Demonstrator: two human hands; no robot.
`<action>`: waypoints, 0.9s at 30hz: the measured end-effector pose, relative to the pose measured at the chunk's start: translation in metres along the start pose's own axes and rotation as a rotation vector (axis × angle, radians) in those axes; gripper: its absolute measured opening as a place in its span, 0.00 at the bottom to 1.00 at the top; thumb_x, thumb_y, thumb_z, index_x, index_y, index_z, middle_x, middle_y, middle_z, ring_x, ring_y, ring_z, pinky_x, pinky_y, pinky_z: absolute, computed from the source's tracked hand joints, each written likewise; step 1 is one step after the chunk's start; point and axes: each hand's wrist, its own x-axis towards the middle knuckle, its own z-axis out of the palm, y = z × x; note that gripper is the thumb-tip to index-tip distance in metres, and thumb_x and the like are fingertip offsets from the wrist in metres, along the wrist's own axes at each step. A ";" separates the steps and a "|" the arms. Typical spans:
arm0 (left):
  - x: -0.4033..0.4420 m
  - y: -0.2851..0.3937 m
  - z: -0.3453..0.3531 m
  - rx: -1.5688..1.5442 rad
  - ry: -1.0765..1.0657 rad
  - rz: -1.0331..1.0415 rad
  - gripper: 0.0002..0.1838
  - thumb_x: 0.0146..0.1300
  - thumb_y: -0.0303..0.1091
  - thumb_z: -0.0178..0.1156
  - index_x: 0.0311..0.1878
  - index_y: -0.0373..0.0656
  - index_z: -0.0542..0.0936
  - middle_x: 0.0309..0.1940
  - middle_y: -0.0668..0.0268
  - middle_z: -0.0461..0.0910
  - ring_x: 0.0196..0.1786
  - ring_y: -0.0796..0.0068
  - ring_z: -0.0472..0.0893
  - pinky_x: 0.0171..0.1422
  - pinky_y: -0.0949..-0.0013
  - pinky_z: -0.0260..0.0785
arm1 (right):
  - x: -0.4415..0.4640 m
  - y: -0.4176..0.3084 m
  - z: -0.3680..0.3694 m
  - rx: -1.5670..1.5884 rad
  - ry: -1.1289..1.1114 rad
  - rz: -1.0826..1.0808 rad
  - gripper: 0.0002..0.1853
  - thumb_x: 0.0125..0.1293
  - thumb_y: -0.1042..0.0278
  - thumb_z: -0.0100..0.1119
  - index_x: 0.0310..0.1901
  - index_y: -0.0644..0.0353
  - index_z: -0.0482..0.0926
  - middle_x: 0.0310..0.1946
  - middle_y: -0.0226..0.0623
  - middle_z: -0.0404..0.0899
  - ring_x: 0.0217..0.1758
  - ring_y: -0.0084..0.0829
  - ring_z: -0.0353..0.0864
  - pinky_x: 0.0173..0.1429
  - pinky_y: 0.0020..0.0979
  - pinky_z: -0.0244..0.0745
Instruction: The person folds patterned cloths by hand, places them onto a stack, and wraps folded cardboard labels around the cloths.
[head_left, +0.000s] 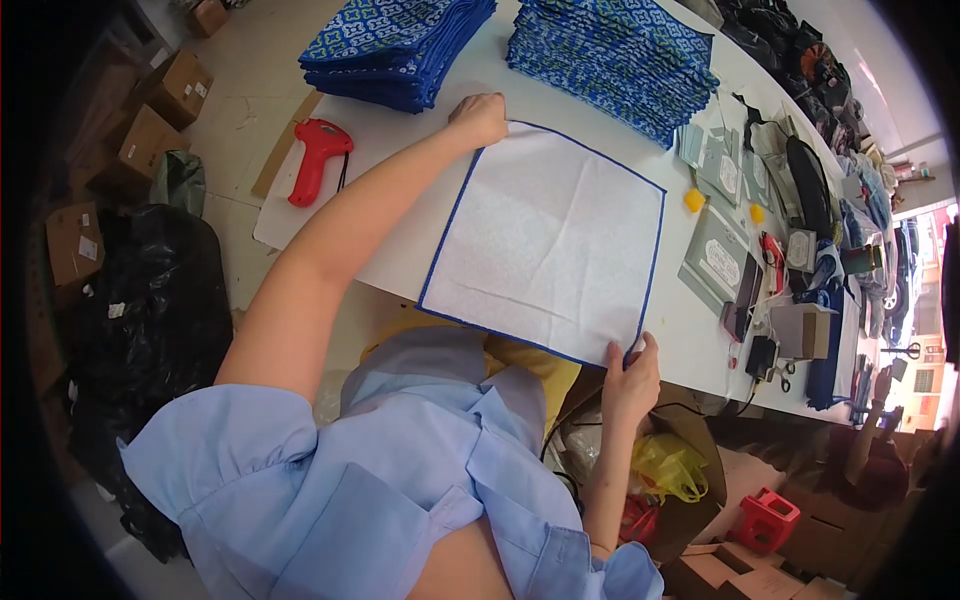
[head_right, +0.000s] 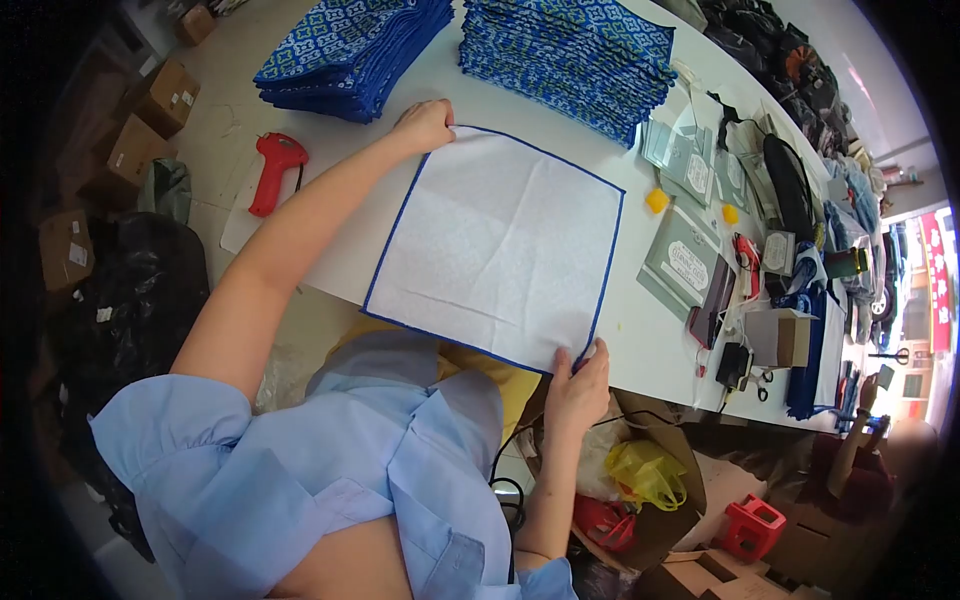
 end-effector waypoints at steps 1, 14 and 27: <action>0.000 0.002 -0.001 -0.011 0.009 -0.011 0.14 0.44 0.30 0.59 0.36 0.38 0.75 0.34 0.53 0.77 0.41 0.58 0.76 0.47 0.64 0.67 | 0.003 -0.005 -0.001 0.076 -0.073 0.081 0.23 0.53 0.62 0.59 0.49 0.63 0.67 0.30 0.38 0.72 0.27 0.36 0.72 0.35 0.34 0.68; -0.010 0.016 -0.016 -1.149 -0.250 -0.281 0.14 0.54 0.29 0.57 0.44 0.36 0.73 0.37 0.62 0.76 0.39 0.72 0.76 0.41 0.70 0.68 | 0.037 -0.081 -0.015 0.237 0.219 -0.494 0.15 0.49 0.80 0.51 0.41 0.63 0.73 0.32 0.39 0.74 0.26 0.34 0.75 0.31 0.30 0.71; -0.005 0.003 0.014 -1.602 -0.205 -0.345 0.17 0.66 0.37 0.41 0.41 0.30 0.71 0.33 0.55 0.77 0.31 0.67 0.78 0.37 0.63 0.71 | 0.027 -0.175 0.049 0.154 -0.198 -0.899 0.16 0.49 0.76 0.52 0.43 0.62 0.73 0.30 0.39 0.74 0.21 0.36 0.77 0.23 0.31 0.72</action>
